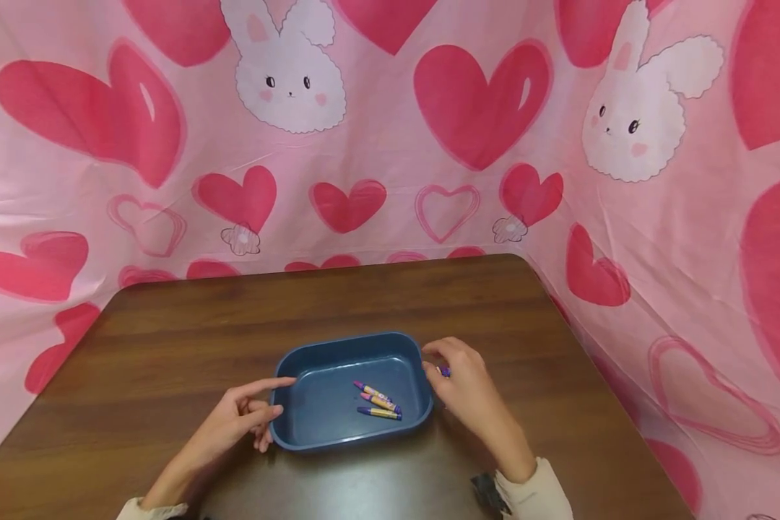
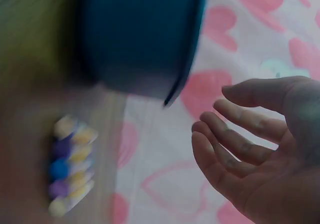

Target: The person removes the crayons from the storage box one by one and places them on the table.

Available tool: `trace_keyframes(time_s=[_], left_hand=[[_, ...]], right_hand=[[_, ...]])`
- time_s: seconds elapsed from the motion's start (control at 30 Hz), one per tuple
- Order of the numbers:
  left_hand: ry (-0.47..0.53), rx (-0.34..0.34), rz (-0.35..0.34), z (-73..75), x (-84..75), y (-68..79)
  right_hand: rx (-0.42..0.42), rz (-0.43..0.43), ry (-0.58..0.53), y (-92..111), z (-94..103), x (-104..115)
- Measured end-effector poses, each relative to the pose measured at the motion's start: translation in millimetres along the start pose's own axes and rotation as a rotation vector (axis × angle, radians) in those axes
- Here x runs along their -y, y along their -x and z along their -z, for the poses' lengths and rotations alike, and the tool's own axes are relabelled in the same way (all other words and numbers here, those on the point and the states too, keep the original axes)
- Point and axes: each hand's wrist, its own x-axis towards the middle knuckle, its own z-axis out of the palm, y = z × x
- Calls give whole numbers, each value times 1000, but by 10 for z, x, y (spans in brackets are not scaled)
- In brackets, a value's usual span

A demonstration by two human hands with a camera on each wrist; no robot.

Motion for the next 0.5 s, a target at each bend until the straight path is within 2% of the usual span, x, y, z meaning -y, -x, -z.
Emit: trace_keyframes(time_s=[0.13,0.3,0.5], left_hand=[[-6,-2,5,-2,-5,-2],[-30,-13,14,-22,-9,-4],[-31,-11,9,-35,-22,-3]], right_hand=[[95,42,-19,-136,-48,229],[153,89,-21,-277,-132,420],[235,45,-34,-258,-344,473]])
